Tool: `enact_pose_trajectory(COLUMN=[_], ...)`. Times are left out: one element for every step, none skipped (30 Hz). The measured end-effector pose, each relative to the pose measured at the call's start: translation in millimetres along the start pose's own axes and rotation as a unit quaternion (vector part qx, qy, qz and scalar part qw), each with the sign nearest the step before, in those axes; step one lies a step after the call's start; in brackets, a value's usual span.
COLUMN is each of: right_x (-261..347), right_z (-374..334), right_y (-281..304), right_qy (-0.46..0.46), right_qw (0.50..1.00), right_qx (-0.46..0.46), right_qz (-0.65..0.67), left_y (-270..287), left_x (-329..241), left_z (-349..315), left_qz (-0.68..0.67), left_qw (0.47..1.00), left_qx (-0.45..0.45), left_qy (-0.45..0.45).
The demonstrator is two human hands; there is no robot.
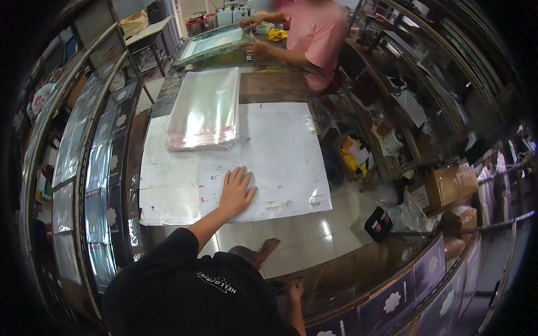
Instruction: The person repeatedly picks up white flower-shaped decorations from a table and places them onto a curved display panel. They handle the items one at a time, moving between the table and the panel throughout the clip.
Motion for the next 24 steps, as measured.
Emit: enact_pose_trajectory(right_x=[-2.3,0.2,4.8,5.9,-13.9,-34.3,-49.9,-51.3,-54.4,-56.2,-55.3,-51.7,-48.2,-45.3,-41.2,-37.1,-33.0,-26.8,-21.6,-21.0,-23.7,-24.4,-20.7,-12.9], right_z=[-19.6,-45.3,-71.2,-85.2,-76.9,-69.4,-60.4,-63.0,-68.4,-72.4,-73.5,-74.2,-75.1,-76.4,-78.4,-80.2,-82.0,-84.6,-85.5,-83.2,-82.4,-79.5,-72.9,-69.5], right_y=[-11.5,-21.6,-28.9,-34.0,-33.6,-31.2,-29.3,-29.4,-26.4,-23.6,-21.7,-18.8,-16.4,-14.2,-12.6,-11.9,-12.0,-13.6,-14.8,-14.6,-15.7,-17.1,-17.9,-19.8], right_qy=[0.000,-0.009,-0.017,-0.024,0.005,0.034,0.064,0.054,0.043,0.033,0.029,0.025,0.022,0.009,-0.004,-0.016,-0.016,-0.016,-0.016,-0.006,0.001,0.009,0.046,0.083], right_qw=[0.999,0.998,0.997,0.995,0.992,0.987,0.980,0.986,0.991,0.994,0.996,0.997,0.997,0.999,0.999,0.999,0.999,0.999,0.999,0.999,1.000,1.000,0.996,0.986], right_qx=[0.009,0.018,0.025,0.032,0.013,-0.003,-0.019,-0.025,-0.033,-0.041,-0.043,-0.046,-0.049,-0.042,-0.034,-0.026,-0.034,-0.040,-0.046,-0.035,-0.023,-0.012,-0.016,-0.019], right_qz=[-0.036,-0.056,-0.076,-0.096,-0.122,-0.156,-0.187,-0.157,-0.124,-0.092,-0.078,-0.064,-0.051,-0.019,0.013,0.044,0.037,0.030,0.022,0.017,0.013,0.009,-0.069,-0.145], left_y=[0.6,0.9,0.9,1.2,1.4,2.4,2.6,2.0,0.6,-0.8,-1.0,-1.2,-1.1,-1.0,-0.7,0.0,0.6,1.5,2.2,2.6,2.5,1.8,0.9,1.4], left_x=[0.3,0.5,-0.7,-1.9,-2.9,-1.8,-0.6,0.4,0.3,1.0,1.7,1.2,1.3,1.5,1.6,1.7,1.6,1.3,0.9,1.0,1.5,1.9,3.1,4.4], left_z=[-0.9,-1.1,0.5,2.1,3.6,1.5,-0.2,-0.9,-0.8,-1.2,-1.7,-1.4,-1.2,-1.2,-0.8,-0.5,-0.4,-0.5,-1.2,-1.4,-1.6,-1.4,-1.3,-1.8], left_qz=[0.000,-0.001,-0.005,-0.009,-0.011,-0.012,-0.011,-0.011,-0.011,-0.009,-0.007,-0.010,-0.012,-0.014,-0.014,-0.014,-0.014,-0.016,-0.017,-0.018,-0.026,-0.033,-0.041,-0.054], left_qw=[1.000,1.000,1.000,1.000,1.000,1.000,1.000,1.000,1.000,1.000,1.000,1.000,1.000,1.000,1.000,1.000,1.000,1.000,1.000,1.000,0.999,0.999,0.999,0.998], left_qx=[-0.001,-0.002,0.000,0.002,0.003,0.004,0.005,0.006,0.005,0.005,0.004,0.007,0.009,0.012,0.014,0.017,0.019,0.020,0.021,0.021,0.019,0.017,0.016,0.009], left_qy=[0.002,0.003,0.000,-0.003,-0.005,0.001,0.006,0.007,0.005,0.004,0.004,0.005,0.006,0.009,0.009,0.009,0.010,0.010,0.010,0.011,0.010,0.010,0.009,0.009])
Point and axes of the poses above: each hand's wrist, its own z-axis towards the middle knuckle, its own y-axis out of the back of the hand, x = y × z, the point moved 1 cm from there along z, towards the middle knuckle, and after that the axes turned 8 degrees about -y, right-handed, at the moved point
